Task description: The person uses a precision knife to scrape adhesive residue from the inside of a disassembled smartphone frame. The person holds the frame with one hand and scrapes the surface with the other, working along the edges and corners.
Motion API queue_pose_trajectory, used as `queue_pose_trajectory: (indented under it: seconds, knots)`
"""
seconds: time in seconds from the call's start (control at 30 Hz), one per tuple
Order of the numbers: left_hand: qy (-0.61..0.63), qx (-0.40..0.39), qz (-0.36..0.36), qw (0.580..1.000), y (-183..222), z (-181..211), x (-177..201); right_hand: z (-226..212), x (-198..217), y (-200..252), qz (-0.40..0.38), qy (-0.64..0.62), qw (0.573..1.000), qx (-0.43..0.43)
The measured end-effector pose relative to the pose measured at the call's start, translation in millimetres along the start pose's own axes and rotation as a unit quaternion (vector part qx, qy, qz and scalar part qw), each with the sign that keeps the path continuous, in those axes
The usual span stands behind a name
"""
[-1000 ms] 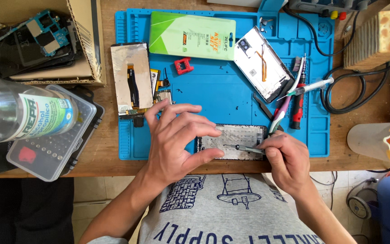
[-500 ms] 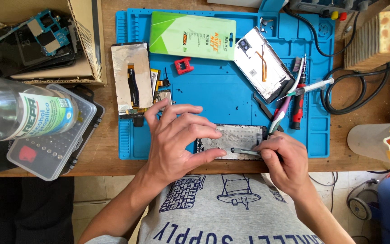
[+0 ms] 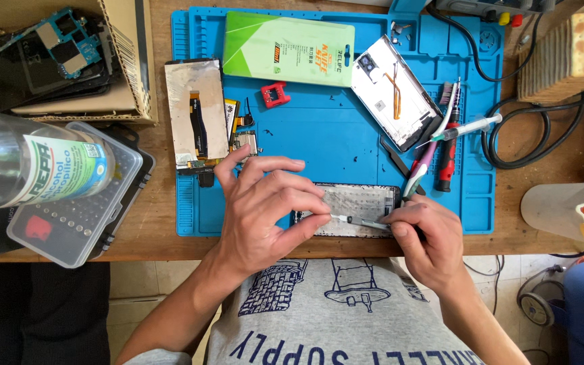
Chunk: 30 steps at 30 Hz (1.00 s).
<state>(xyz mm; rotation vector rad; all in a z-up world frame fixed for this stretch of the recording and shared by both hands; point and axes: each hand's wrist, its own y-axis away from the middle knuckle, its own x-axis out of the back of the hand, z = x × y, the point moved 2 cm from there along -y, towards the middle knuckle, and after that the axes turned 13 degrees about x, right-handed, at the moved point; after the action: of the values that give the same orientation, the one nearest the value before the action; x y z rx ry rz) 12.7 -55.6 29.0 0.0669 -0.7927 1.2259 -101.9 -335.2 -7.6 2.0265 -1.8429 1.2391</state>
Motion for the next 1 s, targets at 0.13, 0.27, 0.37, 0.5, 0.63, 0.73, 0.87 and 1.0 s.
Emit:
queue_pose_trajectory:
  seconds: [0.13, 0.27, 0.37, 0.5, 0.63, 0.73, 0.87, 1.0]
  knots:
    - [0.017, 0.017, 0.012, 1.000, -1.0, 1.1, 3.3, -2.4, -0.1, -1.5, 0.017, -0.011, 1.000, 0.010]
    - [0.033, 0.044, 0.009, 0.998, 0.5, -0.3, 4.5, -0.9, 0.0, -0.4, 0.019, -0.018, 1.000, 0.008]
    - [0.053, 0.044, 0.007, 0.998, 2.8, -3.3, 2.7, -0.7, 0.7, -0.2, 0.016, -0.015, 1.000, 0.008]
    - [0.071, 0.031, 0.012, 0.997, 6.4, -8.5, 2.2, 0.2, 0.2, 0.6, 0.016, -0.013, 1.000, 0.009]
    - [0.065, 0.039, 0.026, 0.997, 7.7, -8.5, 3.3, 0.1, 0.3, 1.0, 0.016, -0.014, 1.000, 0.007]
    - [0.059, 0.048, 0.026, 0.997, 8.5, -7.5, 4.7, -0.8, 0.9, 0.1, 0.018, -0.016, 1.000, 0.004]
    - [0.099, 0.058, 0.046, 0.992, 14.1, -18.2, -0.9, 3.6, -1.1, -1.2, 0.040, -0.024, 0.999, 0.010]
    - [0.141, 0.068, 0.075, 0.985, 22.0, -30.4, -8.5, 10.1, -1.0, 2.4, 0.078, -0.045, 0.996, 0.020]
